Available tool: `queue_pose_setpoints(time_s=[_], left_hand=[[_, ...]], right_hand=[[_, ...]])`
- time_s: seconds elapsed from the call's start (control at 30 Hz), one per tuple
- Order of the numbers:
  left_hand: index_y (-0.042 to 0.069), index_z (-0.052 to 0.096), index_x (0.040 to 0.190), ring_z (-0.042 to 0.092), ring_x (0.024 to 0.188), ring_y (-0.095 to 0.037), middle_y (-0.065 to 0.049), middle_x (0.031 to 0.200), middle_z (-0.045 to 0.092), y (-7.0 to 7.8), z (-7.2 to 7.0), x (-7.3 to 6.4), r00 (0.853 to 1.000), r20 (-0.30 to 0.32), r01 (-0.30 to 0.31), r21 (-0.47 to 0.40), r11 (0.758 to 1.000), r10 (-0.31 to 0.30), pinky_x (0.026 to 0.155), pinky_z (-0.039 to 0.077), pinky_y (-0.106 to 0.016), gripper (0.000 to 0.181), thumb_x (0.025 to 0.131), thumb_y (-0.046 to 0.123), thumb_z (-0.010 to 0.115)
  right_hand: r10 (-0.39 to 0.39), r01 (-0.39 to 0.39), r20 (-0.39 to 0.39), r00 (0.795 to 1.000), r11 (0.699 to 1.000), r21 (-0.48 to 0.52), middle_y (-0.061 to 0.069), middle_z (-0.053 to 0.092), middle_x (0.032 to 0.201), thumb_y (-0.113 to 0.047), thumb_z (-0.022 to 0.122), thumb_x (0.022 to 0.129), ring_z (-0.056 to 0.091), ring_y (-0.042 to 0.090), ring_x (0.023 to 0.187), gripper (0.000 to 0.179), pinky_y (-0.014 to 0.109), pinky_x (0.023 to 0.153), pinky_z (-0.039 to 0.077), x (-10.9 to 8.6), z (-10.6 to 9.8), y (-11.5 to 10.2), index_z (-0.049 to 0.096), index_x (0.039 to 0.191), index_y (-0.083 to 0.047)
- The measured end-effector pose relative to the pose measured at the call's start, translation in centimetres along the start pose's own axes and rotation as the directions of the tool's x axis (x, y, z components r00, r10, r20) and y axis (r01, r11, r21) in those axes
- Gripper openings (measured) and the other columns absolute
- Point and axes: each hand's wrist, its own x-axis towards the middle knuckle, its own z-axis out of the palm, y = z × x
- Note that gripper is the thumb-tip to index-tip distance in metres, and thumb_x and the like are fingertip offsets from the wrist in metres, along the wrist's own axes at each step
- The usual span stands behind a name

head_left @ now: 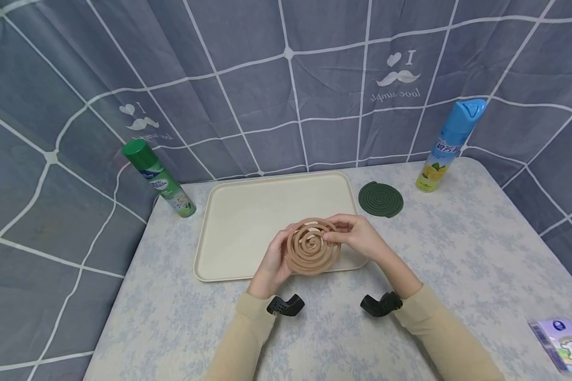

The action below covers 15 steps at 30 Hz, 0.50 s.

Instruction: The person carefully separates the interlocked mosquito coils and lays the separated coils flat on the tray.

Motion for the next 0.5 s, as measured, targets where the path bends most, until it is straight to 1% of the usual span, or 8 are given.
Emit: queue_pose_setpoints(time_s=[0.13,0.23,0.3,0.4,0.5], left_hand=[[0.018,0.06,0.101,0.061,0.087,-0.002,0.007,0.096,0.062,-0.5,0.1,0.3,0.998,-0.041,-0.048,-0.078,0.996,0.045,0.076,0.053,-0.015,0.038,0.106,0.019,0.022],[0.017,0.062,0.097,0.059,0.085,-0.005,0.005,0.093,0.062,-0.7,0.3,0.6,0.995,-0.086,-0.066,-0.136,0.988,0.054,0.076,0.051,-0.017,0.041,0.106,0.019,0.022],[0.015,0.06,0.099,0.059,0.087,-0.006,0.004,0.096,0.06,-0.8,0.5,0.6,0.992,-0.117,-0.066,-0.156,0.986,0.048,0.079,0.051,-0.019,0.04,0.106,0.021,0.021],[0.013,0.056,0.108,0.06,0.094,-0.007,0.002,0.103,0.057,-0.8,0.7,0.6,0.988,-0.152,-0.059,-0.15,0.987,0.036,0.086,0.052,-0.019,0.038,0.104,0.023,0.019],[0.011,0.051,0.114,0.06,0.098,-0.007,0.001,0.108,0.055,-0.6,0.8,0.6,0.985,-0.17,-0.056,-0.151,0.987,0.03,0.089,0.052,-0.02,0.037,0.102,0.026,0.019]], right_hand=[[0.036,-0.035,-0.036,0.999,0.999,0.03,0.013,0.074,0.096,-0.005,0.073,0.087,0.068,0.005,0.076,0.033,0.022,0.065,0.057,0.2,0.1,0.1,0.067,0.117,0.006],[0.053,-0.049,-0.065,0.996,0.997,0.051,0.007,0.075,0.091,-0.004,0.073,0.087,0.068,0.003,0.074,0.034,0.021,0.065,0.057,0.3,0.3,0.4,0.065,0.118,0.008],[0.061,-0.056,-0.083,0.995,0.996,0.068,0.0,0.075,0.086,-0.004,0.072,0.088,0.067,0.002,0.073,0.034,0.02,0.065,0.057,0.4,0.4,0.7,0.064,0.118,0.009],[0.077,-0.066,-0.106,0.991,0.993,0.103,-0.009,0.072,0.079,-0.004,0.071,0.088,0.066,0.001,0.071,0.035,0.019,0.066,0.057,0.4,0.7,1.0,0.062,0.119,0.011],[0.098,-0.076,-0.134,0.986,0.985,0.156,-0.013,0.07,0.078,-0.003,0.07,0.089,0.064,0.001,0.069,0.036,0.019,0.066,0.056,0.4,1.1,1.1,0.06,0.12,0.012]])
